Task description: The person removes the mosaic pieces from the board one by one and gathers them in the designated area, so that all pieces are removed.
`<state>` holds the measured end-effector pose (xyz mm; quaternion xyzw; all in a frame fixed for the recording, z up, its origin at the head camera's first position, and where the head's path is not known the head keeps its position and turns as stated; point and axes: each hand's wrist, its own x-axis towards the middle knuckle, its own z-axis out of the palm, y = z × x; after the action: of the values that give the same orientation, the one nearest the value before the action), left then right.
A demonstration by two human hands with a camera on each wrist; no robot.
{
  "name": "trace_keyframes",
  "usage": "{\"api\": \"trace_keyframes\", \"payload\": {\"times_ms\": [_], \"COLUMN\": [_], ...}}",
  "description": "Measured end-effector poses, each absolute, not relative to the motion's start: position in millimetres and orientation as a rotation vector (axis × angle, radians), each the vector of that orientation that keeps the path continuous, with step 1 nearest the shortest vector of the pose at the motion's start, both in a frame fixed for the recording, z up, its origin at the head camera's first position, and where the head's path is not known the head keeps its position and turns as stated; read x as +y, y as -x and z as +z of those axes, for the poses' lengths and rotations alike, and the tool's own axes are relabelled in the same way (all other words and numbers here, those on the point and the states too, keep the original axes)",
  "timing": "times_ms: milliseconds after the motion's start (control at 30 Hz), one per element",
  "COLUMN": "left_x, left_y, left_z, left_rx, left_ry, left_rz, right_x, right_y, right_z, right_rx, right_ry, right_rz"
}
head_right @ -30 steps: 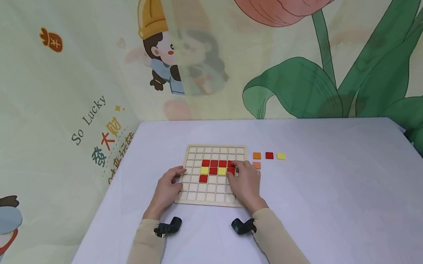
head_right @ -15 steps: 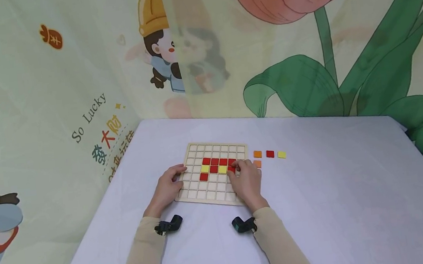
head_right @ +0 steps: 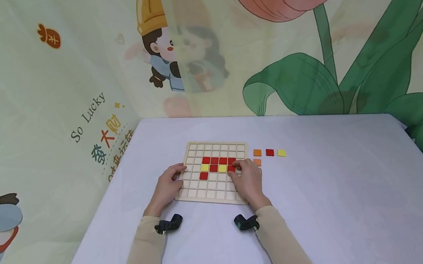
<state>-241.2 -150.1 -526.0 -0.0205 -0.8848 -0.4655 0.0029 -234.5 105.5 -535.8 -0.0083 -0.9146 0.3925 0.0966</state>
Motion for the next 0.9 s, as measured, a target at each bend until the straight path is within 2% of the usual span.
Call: {"api": "trace_keyframes", "payload": {"times_ms": [900], "left_x": [-151.7], "left_y": [243.4], "left_z": [-527.3], "left_rx": [-2.788], "left_ry": [0.104], "left_rz": [-1.428], "right_x": [108.8], "right_y": [231.1], "right_z": [-533.1], "right_rx": [-2.672], "right_ry": [-0.053], "right_rz": [1.238]}}
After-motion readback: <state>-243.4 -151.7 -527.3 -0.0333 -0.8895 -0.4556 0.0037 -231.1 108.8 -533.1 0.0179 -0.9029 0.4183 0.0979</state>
